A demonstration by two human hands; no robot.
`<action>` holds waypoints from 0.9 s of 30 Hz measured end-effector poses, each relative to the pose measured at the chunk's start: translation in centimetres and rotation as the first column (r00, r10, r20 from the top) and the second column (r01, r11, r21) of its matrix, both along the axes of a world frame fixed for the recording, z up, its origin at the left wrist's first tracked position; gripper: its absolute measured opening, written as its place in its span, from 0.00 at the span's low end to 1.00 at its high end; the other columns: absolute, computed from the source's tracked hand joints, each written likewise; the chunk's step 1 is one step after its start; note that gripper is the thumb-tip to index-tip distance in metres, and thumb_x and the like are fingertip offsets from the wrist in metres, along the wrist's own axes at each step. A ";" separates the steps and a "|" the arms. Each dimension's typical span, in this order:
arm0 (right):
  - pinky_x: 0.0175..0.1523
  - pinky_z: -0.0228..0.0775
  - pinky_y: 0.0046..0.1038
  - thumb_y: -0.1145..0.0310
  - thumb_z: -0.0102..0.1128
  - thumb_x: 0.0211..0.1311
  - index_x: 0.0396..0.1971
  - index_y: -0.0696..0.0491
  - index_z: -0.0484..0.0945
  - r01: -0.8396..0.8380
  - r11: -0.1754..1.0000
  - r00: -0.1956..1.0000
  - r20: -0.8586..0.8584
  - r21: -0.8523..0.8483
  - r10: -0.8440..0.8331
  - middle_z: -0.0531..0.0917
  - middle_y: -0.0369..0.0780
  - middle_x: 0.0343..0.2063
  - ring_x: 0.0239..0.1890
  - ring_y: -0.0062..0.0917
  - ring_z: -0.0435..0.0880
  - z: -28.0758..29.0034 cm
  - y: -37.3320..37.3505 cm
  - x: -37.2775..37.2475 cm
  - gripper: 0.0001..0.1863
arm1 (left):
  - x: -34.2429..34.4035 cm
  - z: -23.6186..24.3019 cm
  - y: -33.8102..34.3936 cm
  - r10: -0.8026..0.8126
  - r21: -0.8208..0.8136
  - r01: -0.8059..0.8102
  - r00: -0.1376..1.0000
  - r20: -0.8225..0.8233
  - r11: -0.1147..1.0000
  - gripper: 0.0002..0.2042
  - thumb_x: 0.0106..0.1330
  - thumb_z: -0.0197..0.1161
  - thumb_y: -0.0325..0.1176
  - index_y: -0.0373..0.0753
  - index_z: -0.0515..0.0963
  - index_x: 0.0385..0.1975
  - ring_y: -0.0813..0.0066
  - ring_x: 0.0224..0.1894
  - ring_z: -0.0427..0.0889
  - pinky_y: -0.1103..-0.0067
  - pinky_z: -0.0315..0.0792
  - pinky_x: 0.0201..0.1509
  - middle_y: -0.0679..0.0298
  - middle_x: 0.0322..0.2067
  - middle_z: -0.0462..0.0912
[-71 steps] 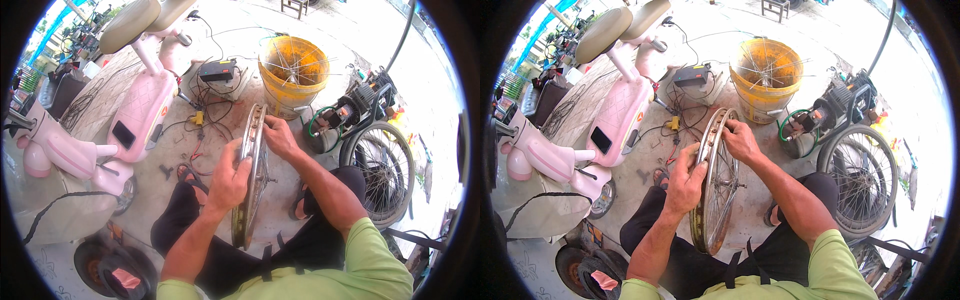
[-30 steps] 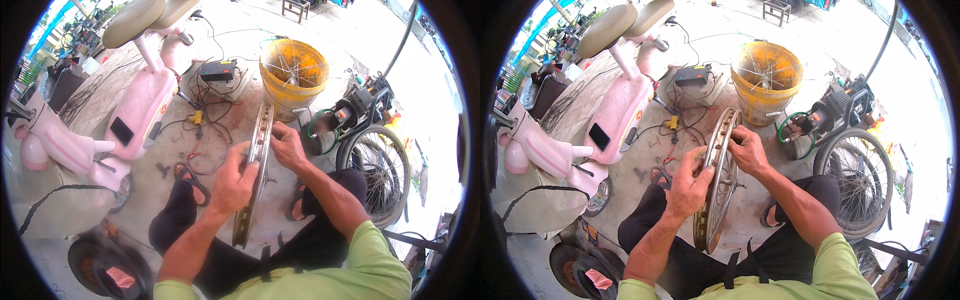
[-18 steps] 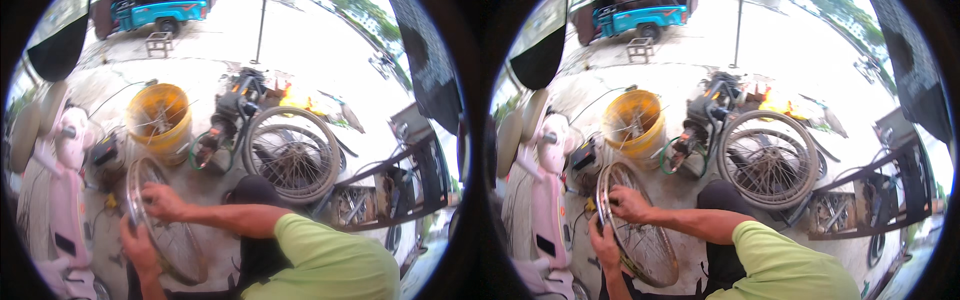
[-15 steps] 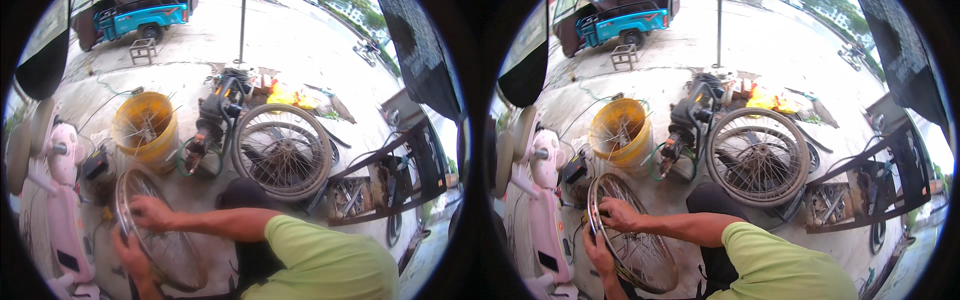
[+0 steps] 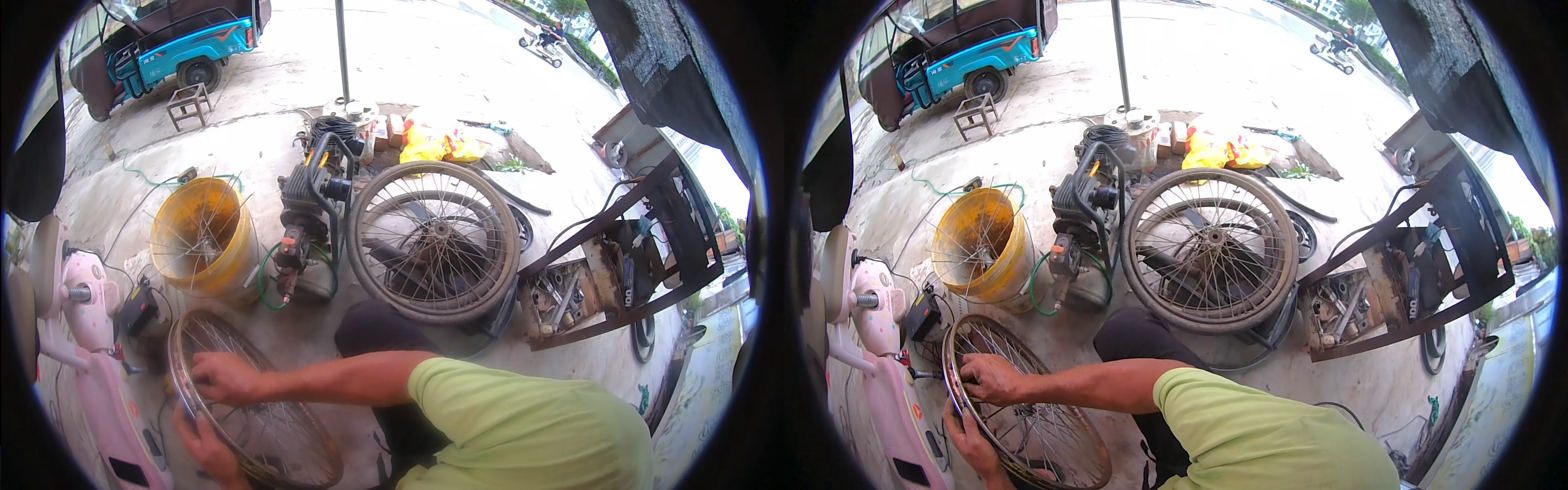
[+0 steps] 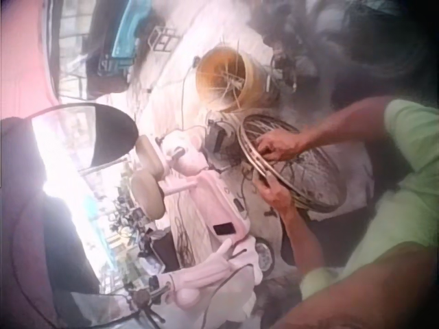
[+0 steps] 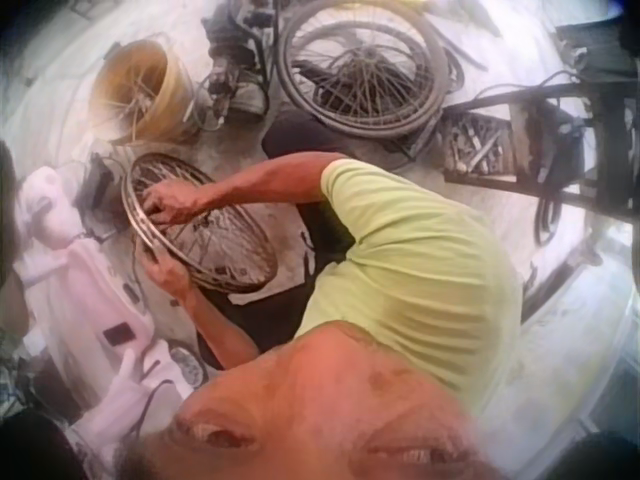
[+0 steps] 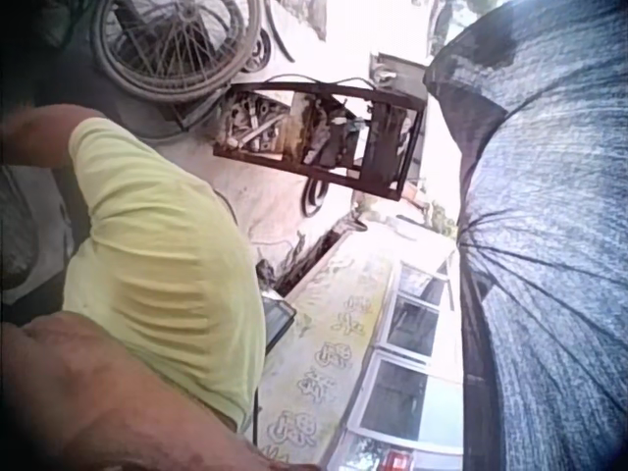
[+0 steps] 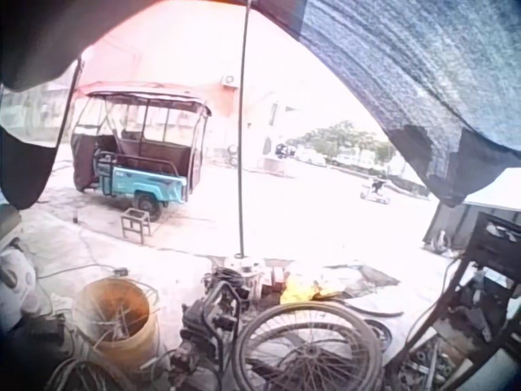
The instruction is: The person sits on the ground and repeatedly adjusts the spokes of a bicycle wheel by hand, rotating the wheel to access different sections. The person handles the wheel rim and spokes throughout the clip.
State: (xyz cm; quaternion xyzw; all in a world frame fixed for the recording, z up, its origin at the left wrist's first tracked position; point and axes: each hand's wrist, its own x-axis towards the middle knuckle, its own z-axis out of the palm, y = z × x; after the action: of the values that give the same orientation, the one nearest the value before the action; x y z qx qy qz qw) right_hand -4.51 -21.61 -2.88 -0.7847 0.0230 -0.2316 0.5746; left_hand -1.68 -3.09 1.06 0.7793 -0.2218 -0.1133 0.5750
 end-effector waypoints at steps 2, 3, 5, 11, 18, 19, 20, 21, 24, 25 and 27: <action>0.49 0.75 0.46 0.65 0.66 0.65 0.37 0.55 0.87 0.037 0.999 0.999 -0.003 0.008 -0.037 0.82 0.48 0.40 0.44 0.49 0.83 0.3 0.2 0.0 0.10 | 0.2 0.1 -0.2 0.006 0.005 -0.007 1.000 0.013 1.000 0.20 0.81 0.50 0.29 0.27 0.70 0.68 0.64 0.63 0.76 0.70 0.67 0.71 0.53 0.61 0.77; 0.49 0.75 0.46 0.65 0.66 0.65 0.38 0.55 0.87 0.046 0.999 0.999 -0.020 0.007 -0.046 0.82 0.48 0.40 0.44 0.48 0.83 0.3 0.1 -0.2 0.10 | 0.1 0.1 -0.4 0.002 0.006 -0.003 1.000 0.014 1.000 0.20 0.80 0.50 0.29 0.27 0.70 0.68 0.64 0.63 0.76 0.70 0.67 0.71 0.53 0.61 0.77; 0.50 0.75 0.46 0.64 0.66 0.66 0.38 0.55 0.87 0.065 0.998 0.996 -0.056 0.003 -0.065 0.82 0.47 0.40 0.45 0.48 0.84 0.3 -0.1 -0.5 0.10 | -0.2 0.4 -1.1 -0.009 0.027 0.009 1.000 0.012 1.000 0.20 0.80 0.50 0.29 0.27 0.71 0.68 0.64 0.63 0.76 0.71 0.67 0.71 0.53 0.61 0.77; 0.52 0.74 0.45 0.65 0.66 0.66 0.41 0.54 0.88 -0.014 1.000 0.999 -0.029 0.015 0.015 0.81 0.48 0.40 0.45 0.48 0.83 0.0 -0.5 -0.1 0.10 | 0.1 0.3 -0.7 -0.014 0.056 0.011 0.999 0.053 0.998 0.20 0.80 0.51 0.29 0.28 0.71 0.67 0.65 0.62 0.76 0.71 0.67 0.71 0.54 0.60 0.77; 0.50 0.74 0.45 0.65 0.66 0.66 0.40 0.53 0.88 -0.008 1.000 1.000 -0.020 0.010 0.008 0.81 0.47 0.39 0.45 0.47 0.83 0.5 -0.8 -0.4 0.09 | 0.0 0.1 -0.8 -0.025 0.003 0.025 1.000 0.002 1.000 0.20 0.82 0.50 0.30 0.27 0.70 0.67 0.65 0.62 0.76 0.72 0.67 0.71 0.53 0.61 0.77; 0.50 0.74 0.45 0.66 0.66 0.66 0.40 0.53 0.88 0.017 1.000 0.999 -0.033 0.010 -0.017 0.81 0.47 0.38 0.45 0.47 0.83 0.8 -0.6 -0.6 0.09 | -0.1 0.2 -0.8 -0.022 0.002 0.022 1.000 -0.015 1.000 0.20 0.81 0.52 0.31 0.28 0.71 0.67 0.64 0.63 0.76 0.70 0.67 0.71 0.53 0.61 0.77; 0.50 0.74 0.45 0.66 0.66 0.66 0.40 0.54 0.88 0.041 0.999 0.998 -0.046 0.011 -0.041 0.81 0.47 0.38 0.45 0.47 0.83 1.0 -0.4 -0.7 0.09 | -0.1 0.4 -0.9 -0.019 0.000 0.019 0.999 -0.032 1.000 0.21 0.80 0.54 0.32 0.29 0.71 0.67 0.62 0.64 0.76 0.69 0.67 0.71 0.53 0.62 0.77; 0.50 0.74 0.45 0.66 0.66 0.66 0.40 0.54 0.88 0.051 0.999 0.998 -0.049 0.011 -0.051 0.81 0.47 0.38 0.44 0.48 0.83 0.9 -0.4 -0.7 0.09 | -0.2 0.6 -1.1 -0.016 -0.002 0.016 0.999 -0.050 1.000 0.21 0.79 0.55 0.33 0.30 0.72 0.67 0.61 0.65 0.75 0.68 0.66 0.71 0.53 0.62 0.77; 0.50 0.75 0.46 0.66 0.66 0.66 0.40 0.54 0.88 0.062 0.998 0.997 -0.040 0.023 -0.061 0.81 0.47 0.39 0.45 0.48 0.83 0.8 -0.2 -0.5 0.09 | -0.6 1.1 -1.6 0.000 0.009 0.001 1.000 -0.019 1.000 0.20 0.81 0.51 0.30 0.27 0.71 0.67 0.65 0.62 0.76 0.72 0.67 0.70 0.54 0.61 0.77; 0.50 0.74 0.46 0.67 0.66 0.66 0.40 0.54 0.88 0.055 0.998 0.998 -0.026 0.035 -0.054 0.81 0.47 0.39 0.45 0.48 0.83 0.6 -0.2 -0.4 0.09 | -0.5 1.0 -1.6 -0.006 0.006 0.006 1.000 -0.013 1.000 0.20 0.81 0.51 0.30 0.27 0.71 0.67 0.65 0.62 0.76 0.72 0.67 0.70 0.54 0.60 0.77; 0.50 0.74 0.46 0.67 0.66 0.66 0.40 0.54 0.88 0.032 0.999 0.999 -0.006 0.035 -0.031 0.81 0.47 0.40 0.45 0.48 0.83 0.1 -0.3 -0.2 0.09 | -0.2 0.8 -1.4 -0.015 0.001 0.015 1.000 -0.002 1.000 0.20 0.81 0.51 0.30 0.28 0.71 0.67 0.65 0.62 0.76 0.72 0.67 0.70 0.54 0.60 0.77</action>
State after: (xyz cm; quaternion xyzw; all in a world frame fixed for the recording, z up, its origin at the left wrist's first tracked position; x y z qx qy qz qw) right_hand -4.70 -21.89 -2.78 -0.7745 0.0411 -0.2379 0.5846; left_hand -1.90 -4.49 1.84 0.7778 -0.2271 -0.1185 0.5739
